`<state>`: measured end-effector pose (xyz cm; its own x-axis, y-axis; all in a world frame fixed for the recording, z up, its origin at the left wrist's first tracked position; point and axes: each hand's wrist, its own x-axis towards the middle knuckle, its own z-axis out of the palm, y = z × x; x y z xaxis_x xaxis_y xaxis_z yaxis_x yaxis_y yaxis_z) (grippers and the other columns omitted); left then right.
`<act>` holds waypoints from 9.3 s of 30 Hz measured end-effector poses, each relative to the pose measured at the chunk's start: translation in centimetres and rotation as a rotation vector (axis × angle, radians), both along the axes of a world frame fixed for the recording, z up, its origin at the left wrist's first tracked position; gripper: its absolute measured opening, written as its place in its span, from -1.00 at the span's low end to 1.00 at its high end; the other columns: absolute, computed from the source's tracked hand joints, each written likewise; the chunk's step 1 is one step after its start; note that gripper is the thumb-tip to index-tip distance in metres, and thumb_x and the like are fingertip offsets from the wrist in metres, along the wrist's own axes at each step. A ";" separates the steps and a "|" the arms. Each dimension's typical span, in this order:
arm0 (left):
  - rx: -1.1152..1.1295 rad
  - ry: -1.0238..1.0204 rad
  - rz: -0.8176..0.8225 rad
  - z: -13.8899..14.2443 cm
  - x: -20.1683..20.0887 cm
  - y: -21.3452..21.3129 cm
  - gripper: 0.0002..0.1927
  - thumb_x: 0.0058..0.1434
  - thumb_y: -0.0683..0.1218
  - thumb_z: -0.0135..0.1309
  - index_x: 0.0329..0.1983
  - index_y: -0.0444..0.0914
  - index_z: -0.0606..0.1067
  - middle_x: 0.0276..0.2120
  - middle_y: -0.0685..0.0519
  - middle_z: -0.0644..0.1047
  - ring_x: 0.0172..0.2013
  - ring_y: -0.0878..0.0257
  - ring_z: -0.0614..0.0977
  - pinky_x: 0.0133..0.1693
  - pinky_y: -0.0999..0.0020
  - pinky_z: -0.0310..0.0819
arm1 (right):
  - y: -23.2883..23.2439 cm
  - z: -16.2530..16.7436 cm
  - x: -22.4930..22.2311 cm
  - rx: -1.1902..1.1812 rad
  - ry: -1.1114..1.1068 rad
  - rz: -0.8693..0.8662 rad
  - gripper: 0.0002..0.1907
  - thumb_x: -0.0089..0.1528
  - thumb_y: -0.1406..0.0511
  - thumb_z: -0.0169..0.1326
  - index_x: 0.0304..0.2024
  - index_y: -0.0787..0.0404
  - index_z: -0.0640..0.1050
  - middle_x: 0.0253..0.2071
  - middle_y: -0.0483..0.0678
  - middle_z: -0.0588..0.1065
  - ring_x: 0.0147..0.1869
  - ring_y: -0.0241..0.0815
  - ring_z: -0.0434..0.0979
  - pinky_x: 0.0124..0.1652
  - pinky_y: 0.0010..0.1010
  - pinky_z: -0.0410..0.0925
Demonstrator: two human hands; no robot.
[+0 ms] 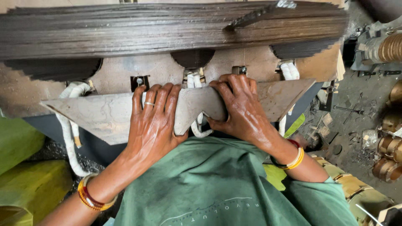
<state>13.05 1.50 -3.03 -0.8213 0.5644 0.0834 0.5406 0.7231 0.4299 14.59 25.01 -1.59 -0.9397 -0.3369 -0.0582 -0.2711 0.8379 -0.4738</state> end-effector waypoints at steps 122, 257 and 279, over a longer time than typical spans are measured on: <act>0.380 0.147 0.072 1.5 2.1 -0.1 0.01 -0.31 -0.06 0.48 0.26 -0.28 0.28 0.11 -0.16 0.46 0.14 -0.09 0.50 0.26 -0.13 0.20 | 12.6 -7.1 8.1 -1.708 0.145 -0.916 -0.45 0.45 0.10 -0.05 0.37 0.29 0.34 0.21 0.15 0.48 0.27 -0.01 0.48 0.25 -0.15 0.35; 0.206 0.139 -0.061 2.5 3.6 0.8 0.15 -0.24 0.09 0.43 0.41 -0.36 0.18 0.18 -0.20 0.34 0.29 -0.17 0.27 0.27 -0.36 -0.12 | 12.3 -2.3 12.7 -1.471 0.443 -0.768 -0.70 0.22 0.56 0.17 0.00 0.43 0.46 0.02 0.10 0.54 0.04 -0.11 0.57 0.22 -0.30 0.43; 0.173 -0.051 -0.042 0.1 2.7 1.2 -0.03 -0.21 -0.06 0.38 0.32 -0.39 0.30 0.05 -0.18 0.36 0.09 -0.11 0.38 0.13 -0.07 0.15 | -1.1 -1.3 3.7 0.019 0.217 0.032 -0.08 -0.04 0.17 0.41 0.29 0.34 0.34 0.13 0.16 0.34 0.26 0.19 0.33 0.35 0.13 0.12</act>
<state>15.76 2.69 -2.90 -0.8027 0.5795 0.1412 0.5434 0.6129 0.5737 18.25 23.90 -2.94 -0.9197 -0.3678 0.1374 -0.3917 0.8354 -0.3857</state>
